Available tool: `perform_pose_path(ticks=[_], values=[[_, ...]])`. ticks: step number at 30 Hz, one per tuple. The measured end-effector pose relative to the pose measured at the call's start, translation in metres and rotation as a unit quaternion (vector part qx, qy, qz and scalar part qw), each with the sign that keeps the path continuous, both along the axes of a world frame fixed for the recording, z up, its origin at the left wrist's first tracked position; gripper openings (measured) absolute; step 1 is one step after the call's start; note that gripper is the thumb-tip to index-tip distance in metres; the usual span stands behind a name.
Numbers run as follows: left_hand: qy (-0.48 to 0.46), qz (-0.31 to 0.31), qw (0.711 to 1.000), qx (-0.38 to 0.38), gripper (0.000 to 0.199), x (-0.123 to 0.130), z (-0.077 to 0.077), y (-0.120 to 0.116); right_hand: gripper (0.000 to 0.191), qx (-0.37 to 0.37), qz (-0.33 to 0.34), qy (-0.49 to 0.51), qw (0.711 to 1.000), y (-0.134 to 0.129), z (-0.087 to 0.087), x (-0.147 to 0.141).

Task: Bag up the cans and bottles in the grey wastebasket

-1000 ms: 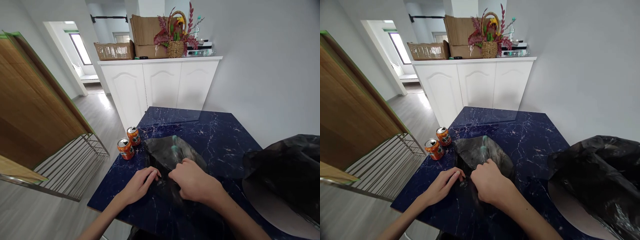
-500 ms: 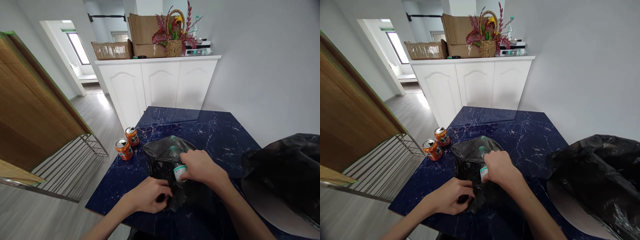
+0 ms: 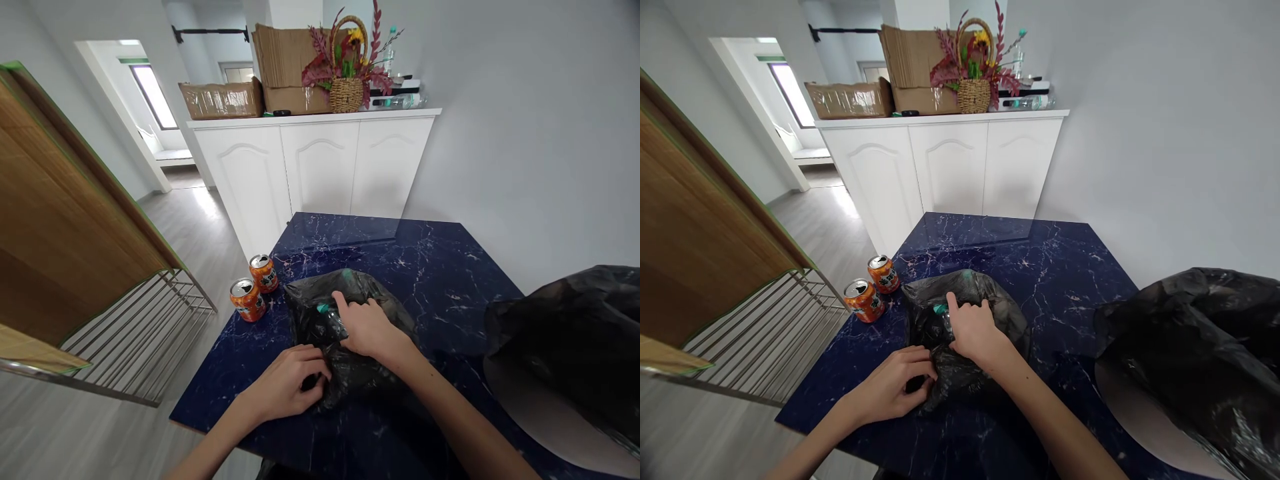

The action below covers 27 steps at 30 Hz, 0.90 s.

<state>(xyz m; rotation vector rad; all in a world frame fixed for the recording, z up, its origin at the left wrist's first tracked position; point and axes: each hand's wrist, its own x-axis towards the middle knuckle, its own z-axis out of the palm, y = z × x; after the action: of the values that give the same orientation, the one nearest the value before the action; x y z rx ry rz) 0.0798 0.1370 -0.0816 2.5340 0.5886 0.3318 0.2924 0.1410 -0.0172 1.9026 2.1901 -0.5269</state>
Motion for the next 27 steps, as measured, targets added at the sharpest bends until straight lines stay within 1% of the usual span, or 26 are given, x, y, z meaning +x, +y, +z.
perform_pose_path(ticks=[3,6,8,10,12,13,15,17,20,22,25,27], values=[[-0.029,0.055,0.998,-0.017,0.020,-0.006,0.003,-0.002,0.101,0.005,0.049,0.033,0.998,-0.006,0.010,0.008],[-0.064,0.132,0.989,-0.037,0.012,-0.011,0.007,-0.005,0.099,0.031,0.102,0.123,0.987,-0.013,0.022,0.016],[-0.094,0.195,0.975,-0.055,0.020,-0.015,0.008,-0.007,0.099,0.056,0.116,0.189,0.974,-0.017,0.027,0.017],[-0.132,0.251,0.956,-0.077,0.037,-0.018,0.008,-0.007,0.101,0.073,0.116,0.239,0.961,-0.019,0.028,0.014],[-0.175,0.277,0.939,-0.104,0.053,-0.019,0.008,-0.007,0.104,0.081,0.118,0.282,0.949,-0.020,0.027,0.008],[-0.195,0.279,0.932,-0.121,0.057,-0.019,0.009,-0.007,0.106,0.084,0.124,0.301,0.942,-0.021,0.026,0.004],[-0.221,0.283,0.921,-0.151,0.058,-0.018,0.011,-0.007,0.108,0.087,0.136,0.333,0.929,-0.021,0.024,-0.003],[-0.230,0.301,0.910,-0.167,0.058,-0.017,0.013,-0.009,0.107,0.090,0.145,0.357,0.918,-0.021,0.022,-0.009],[-0.243,0.337,0.894,-0.168,0.060,-0.016,0.018,-0.013,0.108,0.083,0.151,0.378,0.910,-0.022,0.020,-0.013],[-0.264,0.346,0.884,-0.169,0.060,-0.018,0.024,-0.015,0.115,0.076,0.152,0.376,0.911,-0.023,0.019,-0.012],[-0.303,0.362,0.869,-0.149,0.060,-0.027,0.039,-0.017,0.125,0.065,0.149,0.320,0.933,-0.023,0.019,-0.008],[-0.318,0.395,0.855,-0.110,0.061,-0.038,0.052,-0.016,0.123,0.049,0.150,0.255,0.954,-0.022,0.021,-0.003]])
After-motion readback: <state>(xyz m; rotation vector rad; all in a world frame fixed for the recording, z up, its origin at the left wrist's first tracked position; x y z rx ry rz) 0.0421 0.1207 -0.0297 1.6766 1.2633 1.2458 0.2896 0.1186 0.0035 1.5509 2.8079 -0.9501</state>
